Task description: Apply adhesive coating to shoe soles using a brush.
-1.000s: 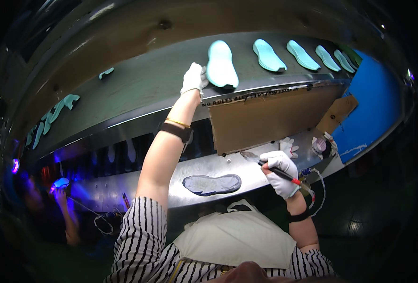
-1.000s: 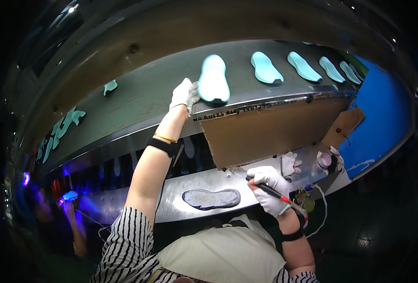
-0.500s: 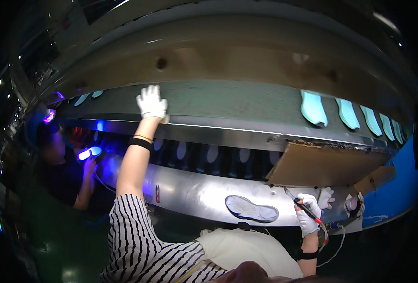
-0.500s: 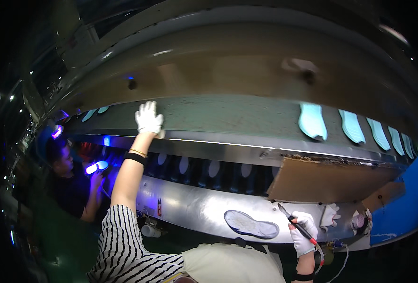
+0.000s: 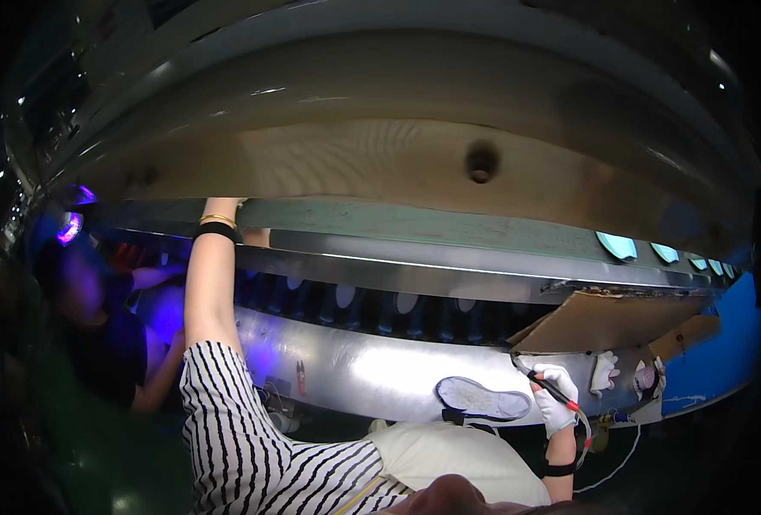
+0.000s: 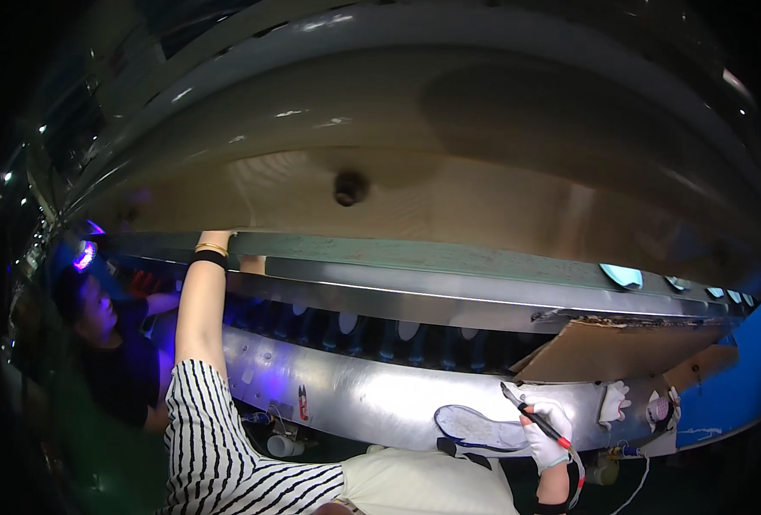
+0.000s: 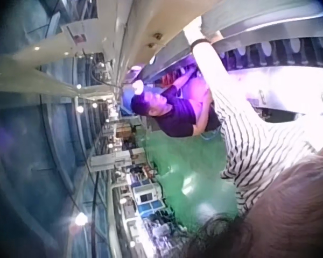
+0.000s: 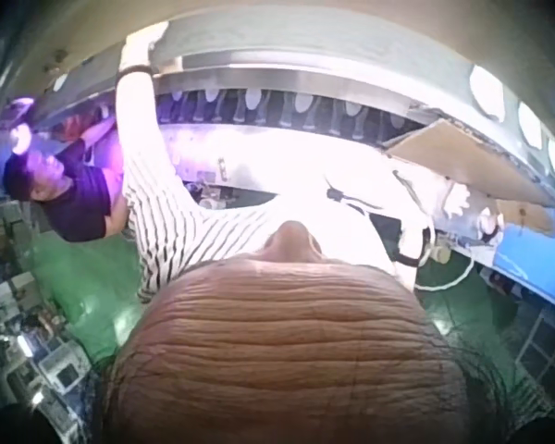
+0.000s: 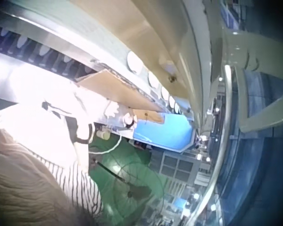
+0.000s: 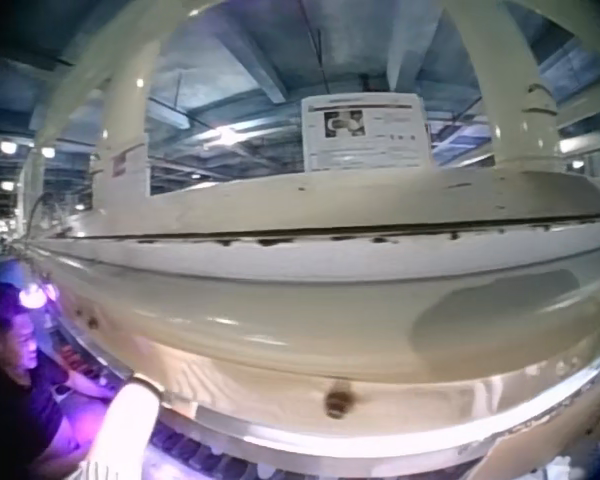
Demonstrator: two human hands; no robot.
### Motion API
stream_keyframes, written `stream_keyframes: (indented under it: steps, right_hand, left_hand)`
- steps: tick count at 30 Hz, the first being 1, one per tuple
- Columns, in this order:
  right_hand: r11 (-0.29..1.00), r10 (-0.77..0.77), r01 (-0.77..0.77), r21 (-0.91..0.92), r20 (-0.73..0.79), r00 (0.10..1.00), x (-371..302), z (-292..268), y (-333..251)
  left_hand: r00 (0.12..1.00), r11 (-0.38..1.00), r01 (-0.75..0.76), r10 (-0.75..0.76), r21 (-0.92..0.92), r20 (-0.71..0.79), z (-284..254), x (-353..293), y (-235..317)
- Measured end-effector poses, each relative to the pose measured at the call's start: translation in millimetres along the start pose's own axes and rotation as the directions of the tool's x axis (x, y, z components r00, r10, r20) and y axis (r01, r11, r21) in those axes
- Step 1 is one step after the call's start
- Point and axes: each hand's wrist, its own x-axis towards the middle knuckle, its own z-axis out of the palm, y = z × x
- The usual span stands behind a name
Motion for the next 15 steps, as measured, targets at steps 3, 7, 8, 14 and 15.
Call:
stream_keyframes:
  steps: [3,7,8,14,15]
  right_hand:
    - [0.997,0.063,-0.064,0.034,0.048,0.997,-4.0,6.6,9.4]
    - [0.996,0.070,-0.074,0.045,0.071,0.995,4.7,12.7,12.6]
    - [0.996,0.072,-0.076,0.048,0.077,0.994,6.3,13.9,16.3]
    - [0.992,0.110,-0.116,0.058,0.107,0.988,8.9,17.9,32.2]
    - [0.991,0.117,-0.124,0.057,0.109,0.987,10.1,17.7,32.8]
  left_hand:
    - [0.996,0.996,0.085,-0.085,-0.002,0.034,-8.8,-14.9,-8.4]
    - [0.973,0.976,0.215,-0.217,0.040,0.076,-20.7,-37.7,-33.9]
    - [0.965,0.968,0.245,-0.248,0.049,0.083,-22.6,-42.3,-41.2]
    - [0.915,0.922,0.374,-0.385,0.100,0.121,-25.2,-60.6,-78.7]
    - [0.909,0.917,0.386,-0.397,0.102,0.129,-24.0,-60.3,-83.3]
